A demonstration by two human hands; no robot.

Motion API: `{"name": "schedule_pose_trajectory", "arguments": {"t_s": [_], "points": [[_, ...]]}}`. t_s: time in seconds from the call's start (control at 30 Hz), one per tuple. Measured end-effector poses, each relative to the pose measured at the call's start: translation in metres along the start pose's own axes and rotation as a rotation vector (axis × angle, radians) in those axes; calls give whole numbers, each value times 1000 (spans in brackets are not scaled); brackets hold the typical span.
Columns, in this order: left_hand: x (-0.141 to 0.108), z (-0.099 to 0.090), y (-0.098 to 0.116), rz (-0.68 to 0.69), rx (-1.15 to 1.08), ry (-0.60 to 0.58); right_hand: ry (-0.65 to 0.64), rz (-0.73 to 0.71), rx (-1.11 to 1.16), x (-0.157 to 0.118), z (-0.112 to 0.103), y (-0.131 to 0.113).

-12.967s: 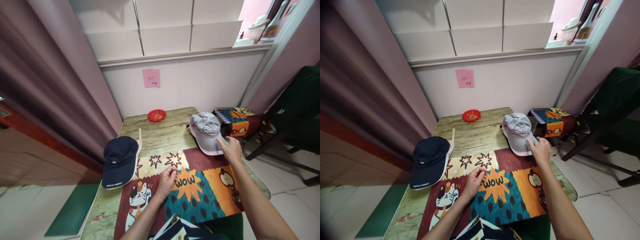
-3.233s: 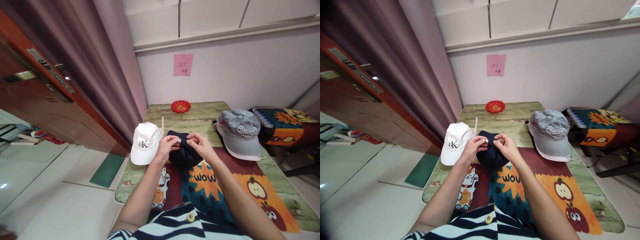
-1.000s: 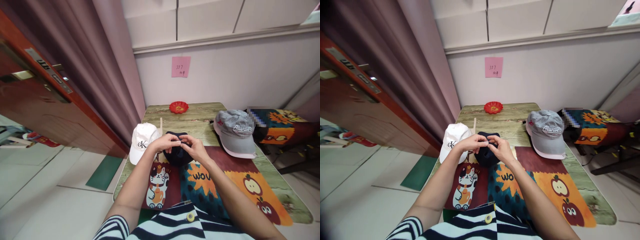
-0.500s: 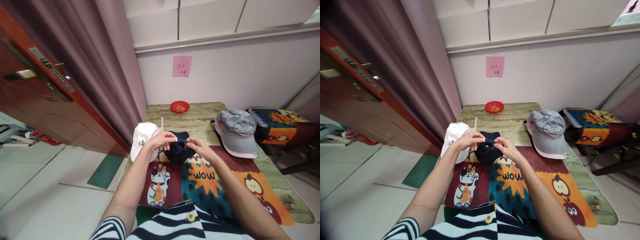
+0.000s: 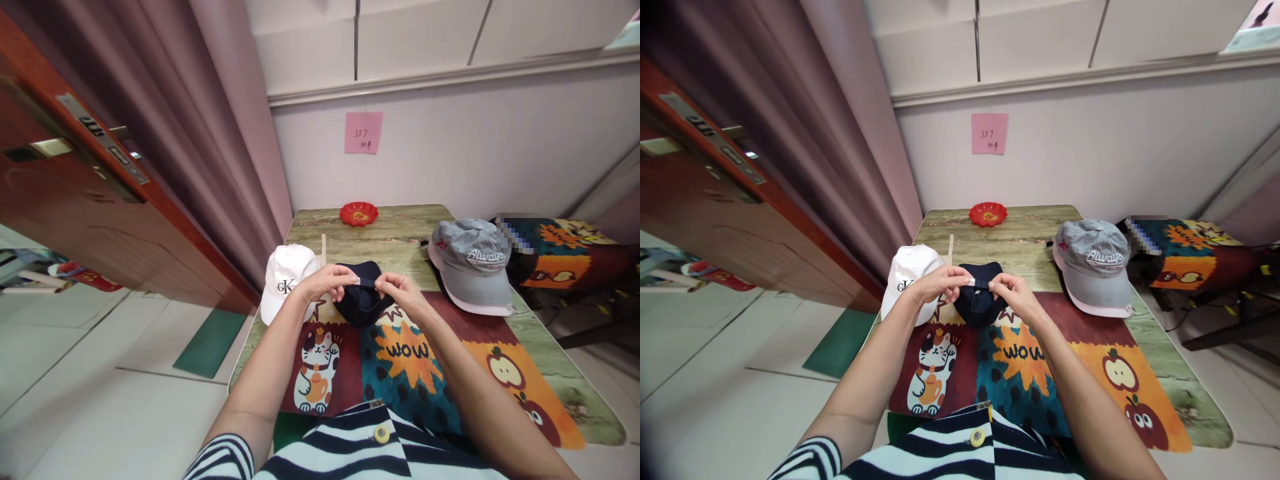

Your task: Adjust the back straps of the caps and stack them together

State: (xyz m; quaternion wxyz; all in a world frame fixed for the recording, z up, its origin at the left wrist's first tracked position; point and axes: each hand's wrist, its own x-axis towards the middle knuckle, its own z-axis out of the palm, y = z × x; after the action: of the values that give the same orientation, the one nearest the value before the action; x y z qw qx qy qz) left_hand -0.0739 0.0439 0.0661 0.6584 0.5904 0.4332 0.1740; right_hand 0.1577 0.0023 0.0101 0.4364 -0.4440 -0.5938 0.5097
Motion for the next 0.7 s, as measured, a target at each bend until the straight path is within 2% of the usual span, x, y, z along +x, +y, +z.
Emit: {"name": "schedule_pose_trajectory", "arguments": {"t_s": [0.13,0.33,0.47,0.7], "points": [[2,3,-2,-11,18,10,-7,-19,15,-2,3,-1],[7,2,-8,-43,5,4,-16,75,34,-7,3,5],[8,2,-10,-14,-16,9,-17,96,103,-9,1,4],[4,0,-4,43,51,21,7,31,12,-4,-6,7]]}}
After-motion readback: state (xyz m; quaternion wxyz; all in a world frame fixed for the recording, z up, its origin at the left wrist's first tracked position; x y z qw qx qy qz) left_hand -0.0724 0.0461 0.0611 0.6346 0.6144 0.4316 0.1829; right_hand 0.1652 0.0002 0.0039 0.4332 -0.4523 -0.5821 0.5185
